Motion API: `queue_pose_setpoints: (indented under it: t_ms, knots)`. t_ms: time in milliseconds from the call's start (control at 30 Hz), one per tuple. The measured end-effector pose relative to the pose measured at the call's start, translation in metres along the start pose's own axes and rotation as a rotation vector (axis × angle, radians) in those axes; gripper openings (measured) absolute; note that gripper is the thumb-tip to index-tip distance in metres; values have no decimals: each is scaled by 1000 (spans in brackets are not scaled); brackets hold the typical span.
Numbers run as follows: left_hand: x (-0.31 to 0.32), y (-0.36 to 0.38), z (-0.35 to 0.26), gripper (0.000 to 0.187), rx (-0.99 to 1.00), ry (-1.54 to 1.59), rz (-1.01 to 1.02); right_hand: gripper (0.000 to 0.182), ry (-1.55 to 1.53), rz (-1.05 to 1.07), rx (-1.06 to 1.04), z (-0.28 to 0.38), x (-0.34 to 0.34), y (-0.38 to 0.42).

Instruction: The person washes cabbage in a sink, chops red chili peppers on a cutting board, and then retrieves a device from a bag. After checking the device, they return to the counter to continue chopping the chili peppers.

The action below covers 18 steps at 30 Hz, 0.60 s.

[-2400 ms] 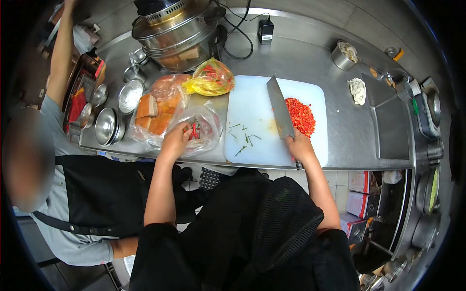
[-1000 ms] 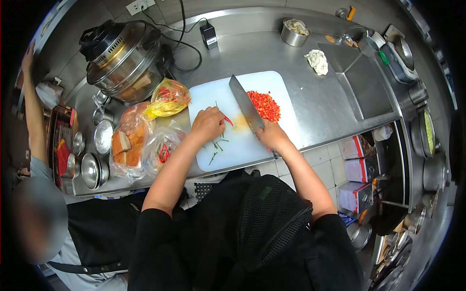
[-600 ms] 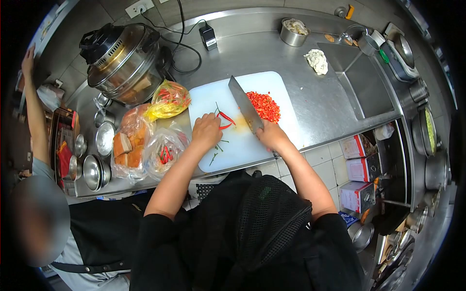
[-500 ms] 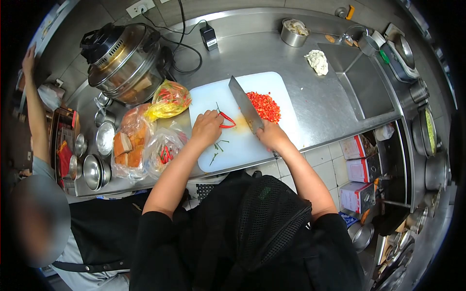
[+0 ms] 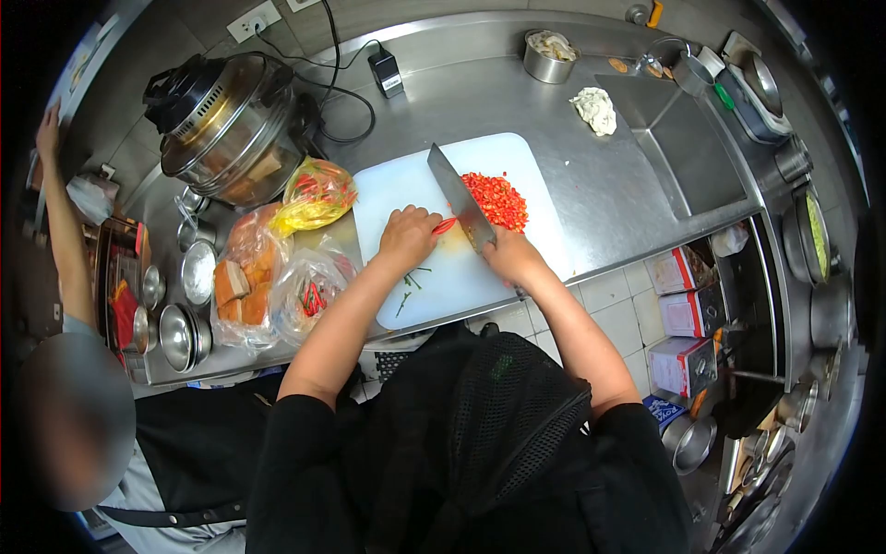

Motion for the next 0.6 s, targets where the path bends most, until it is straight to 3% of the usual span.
queue_pose_setpoints:
  t_ms: [267,333,467,567,600]
  knots:
    - [-3,5,30,30,-4,248,-148,41,-2,6,14,4,-2,3]
    - [-11,5,45,21,-148,267,-141,40,19,11,-1,7,-3,5]
    - [-24,13,43,14,-208,224,-121,40,8,27,7,5,-2,3]
    - [-18,16,36,23,-311,58,151,41,23,2,5,3,0,0]
    - [-17,16,36,23,-310,60,149,41,25,0,5,2,0,0]
Point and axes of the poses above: each hand's wrist, its own y-axis away from the middle knuckle, its own x-axis out of the palm, z = x × y, the point moved 1 cm from there along -y, towards the middle knuckle, and after that the axes turned 7 degrees about -z, right-handed, at the moved point
